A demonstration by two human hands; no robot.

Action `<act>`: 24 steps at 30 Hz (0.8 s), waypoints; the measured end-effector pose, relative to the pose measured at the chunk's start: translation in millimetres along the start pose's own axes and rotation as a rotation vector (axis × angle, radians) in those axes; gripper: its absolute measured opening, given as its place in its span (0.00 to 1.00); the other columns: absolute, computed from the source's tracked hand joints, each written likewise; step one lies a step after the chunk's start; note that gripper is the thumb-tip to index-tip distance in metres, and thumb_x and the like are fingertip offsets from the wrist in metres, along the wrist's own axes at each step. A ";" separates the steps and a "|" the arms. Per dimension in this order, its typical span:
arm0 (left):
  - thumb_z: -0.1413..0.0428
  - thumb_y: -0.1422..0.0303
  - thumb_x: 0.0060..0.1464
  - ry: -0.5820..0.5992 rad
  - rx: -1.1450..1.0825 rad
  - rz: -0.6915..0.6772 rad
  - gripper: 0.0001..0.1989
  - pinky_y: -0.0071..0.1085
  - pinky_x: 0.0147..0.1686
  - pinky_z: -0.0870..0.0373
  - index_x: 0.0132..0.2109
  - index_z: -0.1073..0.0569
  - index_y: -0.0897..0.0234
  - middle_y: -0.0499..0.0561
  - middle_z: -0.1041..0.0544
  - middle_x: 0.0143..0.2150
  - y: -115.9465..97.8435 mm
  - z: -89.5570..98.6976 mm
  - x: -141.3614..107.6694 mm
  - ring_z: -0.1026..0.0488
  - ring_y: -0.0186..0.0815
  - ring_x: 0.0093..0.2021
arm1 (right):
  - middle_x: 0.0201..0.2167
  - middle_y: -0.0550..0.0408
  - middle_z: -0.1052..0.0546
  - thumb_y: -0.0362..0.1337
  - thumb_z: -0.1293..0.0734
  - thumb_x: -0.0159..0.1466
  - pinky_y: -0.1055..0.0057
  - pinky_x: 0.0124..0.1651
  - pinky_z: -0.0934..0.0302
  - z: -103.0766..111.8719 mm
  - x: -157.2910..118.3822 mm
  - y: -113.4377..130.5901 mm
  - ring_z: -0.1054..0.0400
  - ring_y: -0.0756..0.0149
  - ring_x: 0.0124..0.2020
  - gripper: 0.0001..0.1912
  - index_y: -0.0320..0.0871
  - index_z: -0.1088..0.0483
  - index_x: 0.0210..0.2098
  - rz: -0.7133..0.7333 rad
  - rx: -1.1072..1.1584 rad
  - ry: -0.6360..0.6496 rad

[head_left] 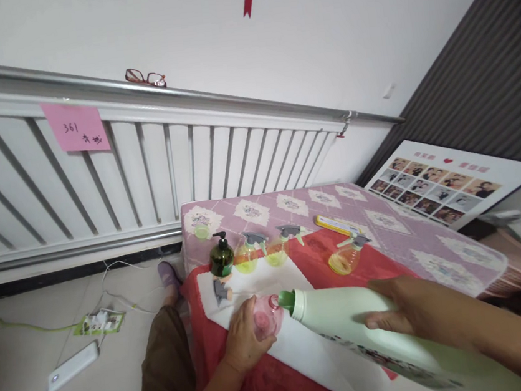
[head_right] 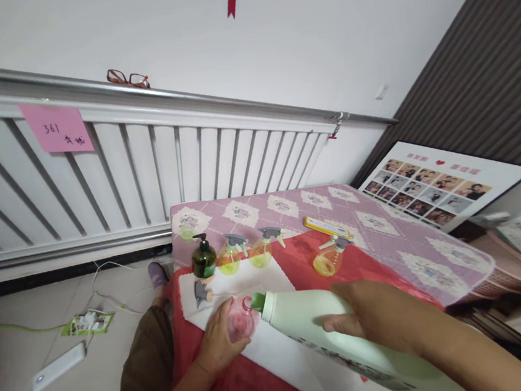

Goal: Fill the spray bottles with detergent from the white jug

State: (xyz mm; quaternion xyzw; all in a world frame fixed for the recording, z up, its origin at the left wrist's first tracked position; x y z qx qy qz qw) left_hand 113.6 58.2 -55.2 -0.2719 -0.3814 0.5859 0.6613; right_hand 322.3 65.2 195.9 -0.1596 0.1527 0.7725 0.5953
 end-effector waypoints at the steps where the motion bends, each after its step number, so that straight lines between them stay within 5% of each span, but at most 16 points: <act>1: 0.40 0.66 0.39 0.002 0.003 0.003 0.44 0.46 0.62 0.43 0.64 0.45 0.68 0.61 0.37 0.64 0.1 -0.1 0.0 0.40 0.49 0.63 | 0.34 0.50 0.22 0.57 0.38 0.58 0.64 0.35 0.39 0.5 -0.1 -0.4 0.28 0.55 0.34 0.21 0.47 0.29 0.34 -0.004 -0.002 -0.003; 24: 0.39 0.66 0.38 -0.024 -0.016 -0.008 0.44 0.46 0.62 0.43 0.64 0.46 0.66 0.61 0.37 0.64 2.4 -1.7 -1.0 0.40 0.50 0.63 | 0.34 0.50 0.22 0.58 0.37 0.58 0.64 0.35 0.38 -3.1 2.1 -6.0 0.28 0.55 0.34 0.22 0.47 0.29 0.34 -0.005 0.013 0.002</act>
Point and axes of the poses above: each hand's wrist, its own x-axis towards the middle knuckle, its own z-axis out of the back of the hand, y = z × x, the point moved 10 cm from there along x, towards the middle knuckle
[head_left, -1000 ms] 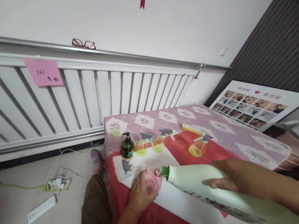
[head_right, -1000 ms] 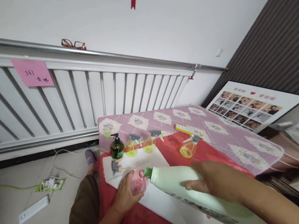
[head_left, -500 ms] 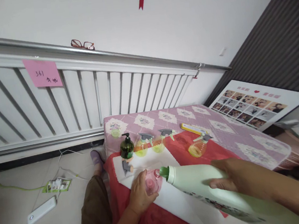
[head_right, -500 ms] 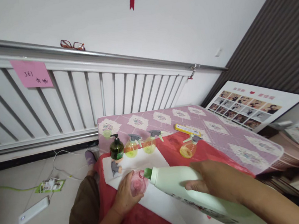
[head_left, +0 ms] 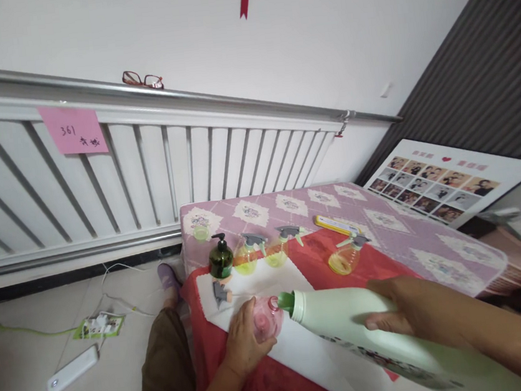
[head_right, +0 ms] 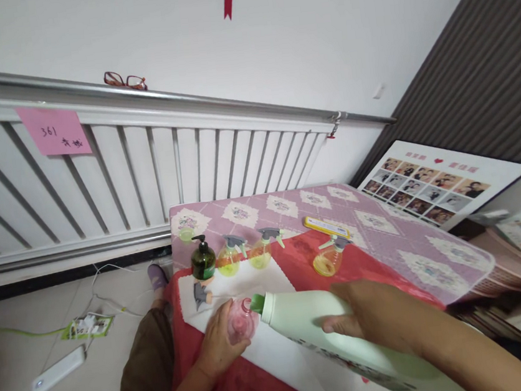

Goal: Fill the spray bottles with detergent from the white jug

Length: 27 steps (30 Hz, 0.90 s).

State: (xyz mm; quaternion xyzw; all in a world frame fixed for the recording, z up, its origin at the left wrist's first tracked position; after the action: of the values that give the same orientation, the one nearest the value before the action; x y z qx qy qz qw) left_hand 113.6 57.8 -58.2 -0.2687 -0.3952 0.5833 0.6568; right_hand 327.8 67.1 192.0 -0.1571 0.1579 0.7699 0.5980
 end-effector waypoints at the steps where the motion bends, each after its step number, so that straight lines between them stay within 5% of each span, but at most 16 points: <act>1: 0.40 0.66 0.39 0.002 0.000 0.000 0.44 0.47 0.62 0.43 0.64 0.46 0.66 0.61 0.37 0.64 0.2 -0.4 -0.1 0.40 0.50 0.63 | 0.34 0.50 0.22 0.58 0.37 0.58 0.64 0.35 0.38 0.5 0.0 0.8 0.28 0.55 0.34 0.21 0.47 0.29 0.34 0.003 0.003 0.000; 27: 0.40 0.64 0.39 0.003 0.020 0.000 0.45 0.45 0.63 0.43 0.64 0.46 0.66 0.60 0.38 0.64 3.1 -1.9 -0.2 0.40 0.49 0.63 | 0.34 0.51 0.21 0.58 0.36 0.57 0.66 0.34 0.38 0.1 0.6 -0.2 0.27 0.57 0.34 0.21 0.47 0.28 0.35 0.001 0.022 -0.002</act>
State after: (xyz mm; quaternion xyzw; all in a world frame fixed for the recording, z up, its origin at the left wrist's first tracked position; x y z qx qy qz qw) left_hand 113.5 58.3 -61.8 -0.2628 -0.3883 0.5868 0.6601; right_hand 327.8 67.8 191.8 -0.1495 0.1657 0.7686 0.5995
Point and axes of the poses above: each hand's wrist, its own x-axis towards the middle knuckle, its own z-axis out of the back of the hand, y = z × x, the point moved 10 cm from there along x, towards the middle knuckle
